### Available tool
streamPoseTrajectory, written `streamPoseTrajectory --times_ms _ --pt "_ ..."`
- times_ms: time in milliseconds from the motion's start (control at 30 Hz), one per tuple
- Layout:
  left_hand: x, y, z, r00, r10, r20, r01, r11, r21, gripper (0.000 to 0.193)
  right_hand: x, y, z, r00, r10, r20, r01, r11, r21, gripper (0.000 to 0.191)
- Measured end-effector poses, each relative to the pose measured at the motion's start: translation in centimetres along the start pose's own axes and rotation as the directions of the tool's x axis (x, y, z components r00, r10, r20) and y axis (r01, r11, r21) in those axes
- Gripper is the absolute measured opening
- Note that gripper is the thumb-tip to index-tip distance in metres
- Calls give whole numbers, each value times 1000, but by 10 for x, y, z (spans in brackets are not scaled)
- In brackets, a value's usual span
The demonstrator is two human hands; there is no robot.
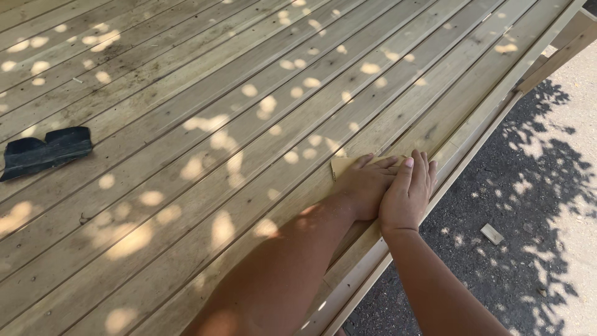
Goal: The person sands a large wooden slatted surface using a sanding block. They move the sanding block back and forth across the planks, covering multiple areas of the surface.
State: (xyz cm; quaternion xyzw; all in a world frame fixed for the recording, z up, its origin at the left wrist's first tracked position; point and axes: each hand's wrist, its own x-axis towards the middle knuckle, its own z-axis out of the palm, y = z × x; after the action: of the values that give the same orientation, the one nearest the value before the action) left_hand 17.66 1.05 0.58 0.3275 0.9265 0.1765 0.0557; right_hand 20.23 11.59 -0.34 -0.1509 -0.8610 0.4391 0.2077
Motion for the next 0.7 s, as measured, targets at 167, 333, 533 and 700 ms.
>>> streamPoseTrajectory --times_ms 167,333,533,700 --pt "-130 1 12 998 8 -56 -12 997 -77 47 3 0 2 994 -31 101 49 982 -184 64" --pt "-356 -20 44 929 150 -337 -151 988 25 39 -21 -12 6 964 -37 263 152 890 -430 63" --pt "-451 -28 59 896 -174 408 275 940 -203 47 -59 -13 6 936 -81 341 250 838 -486 62" --pt "-296 -12 6 979 102 -177 -134 975 -177 41 -50 -2 9 902 -117 415 361 731 -579 66"
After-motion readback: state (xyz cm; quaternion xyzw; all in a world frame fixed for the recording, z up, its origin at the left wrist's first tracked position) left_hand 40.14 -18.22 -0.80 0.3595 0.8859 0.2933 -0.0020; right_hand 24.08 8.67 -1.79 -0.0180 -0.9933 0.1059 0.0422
